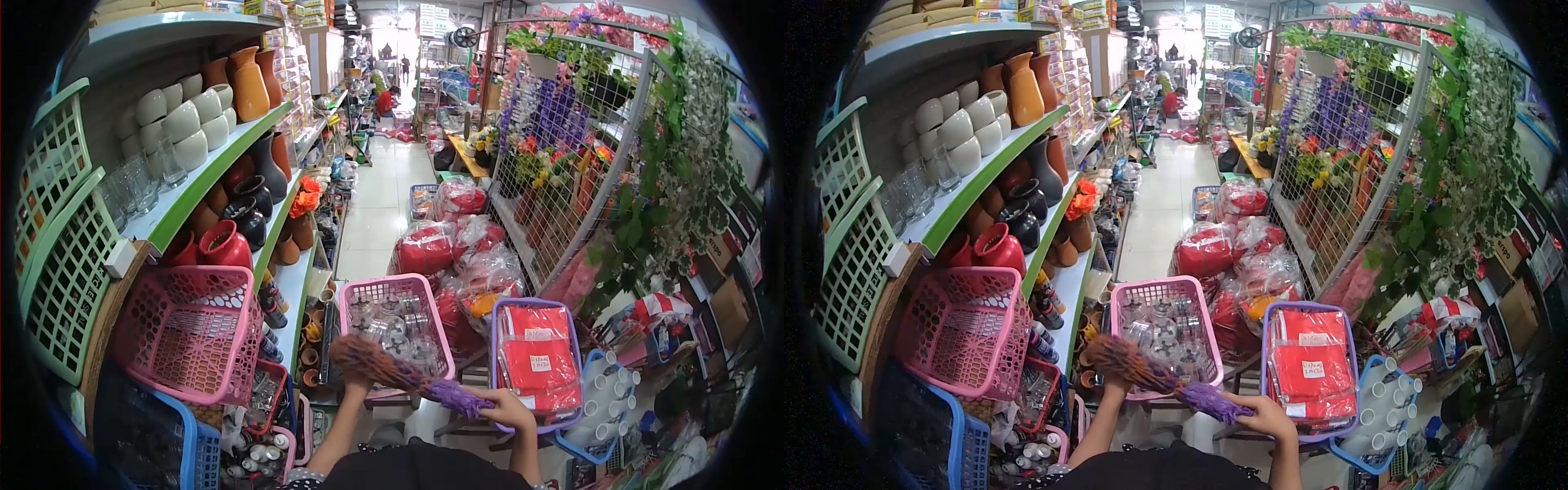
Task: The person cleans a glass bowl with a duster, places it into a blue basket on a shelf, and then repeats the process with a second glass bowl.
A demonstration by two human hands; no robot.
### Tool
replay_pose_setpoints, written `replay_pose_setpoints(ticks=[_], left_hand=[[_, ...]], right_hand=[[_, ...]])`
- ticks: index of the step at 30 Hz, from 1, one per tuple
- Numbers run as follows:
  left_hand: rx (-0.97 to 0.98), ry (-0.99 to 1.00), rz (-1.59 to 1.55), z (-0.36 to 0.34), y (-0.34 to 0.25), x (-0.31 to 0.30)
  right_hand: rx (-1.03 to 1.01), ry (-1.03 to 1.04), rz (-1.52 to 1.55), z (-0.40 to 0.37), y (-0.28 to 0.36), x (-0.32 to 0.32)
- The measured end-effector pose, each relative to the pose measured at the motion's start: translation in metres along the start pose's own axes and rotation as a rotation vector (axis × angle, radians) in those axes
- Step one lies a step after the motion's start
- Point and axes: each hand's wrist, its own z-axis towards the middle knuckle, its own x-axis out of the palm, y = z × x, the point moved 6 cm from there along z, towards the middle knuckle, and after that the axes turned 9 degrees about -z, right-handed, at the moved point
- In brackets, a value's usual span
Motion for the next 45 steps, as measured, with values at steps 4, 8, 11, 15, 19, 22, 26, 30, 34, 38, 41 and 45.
replay_pose_setpoints(ticks=[4,8,11,15,19,22,26,30,34,38,41,45], left_hand=[[-0.5,0.015,-0.766,-0.003,0.004,0.006],[-0.432,-0.02,-0.698,-0.001,-0.004,-0.004],[-0.592,0.032,-0.69,-0.007,0.007,-0.01],[-0.506,0.11,-0.587,-0.005,0.011,-0.016],[-0.404,0.031,-0.715,0.002,-0.002,-0.02],[-0.482,-0.023,-0.846,0.0,0.013,-0.019],[-0.694,-0.134,-1.388,0.003,0.016,-0.018],[-0.87,-0.293,-2.04,0.012,0.01,-0.014],[-0.853,-0.359,-2.318,0.023,0.013,-0.011],[-0.838,-0.363,-2.311,0.018,0.028,-0.001],[-0.934,-0.447,-2.213,0.025,0.016,0.001],[-1.018,-0.447,-2.274,0.02,0.011,0.009]], right_hand=[[0.17,-0.29,0.124,0.0,-0.006,-0.007],[0.282,-0.244,-0.106,0.003,0.007,-0.016],[0.127,-0.158,0.164,0.005,0.015,-0.015],[0.13,-0.126,0.139,0.012,0.007,-0.008],[0.296,-0.18,0.03,0.014,0.0,-0.011],[0.198,-0.177,0.247,0.012,0.005,-0.01],[0.209,-0.194,0.317,0.01,0.015,-0.012],[0.149,-0.2,0.28,0.012,0.011,-0.005],[0.046,-0.086,0.352,0.014,0.002,0.007],[0.041,-0.112,0.28,0.025,-0.002,0.014],[0.132,-0.19,0.273,0.03,-0.001,0.01],[0.073,-0.126,0.307,0.028,0.007,0.01]])
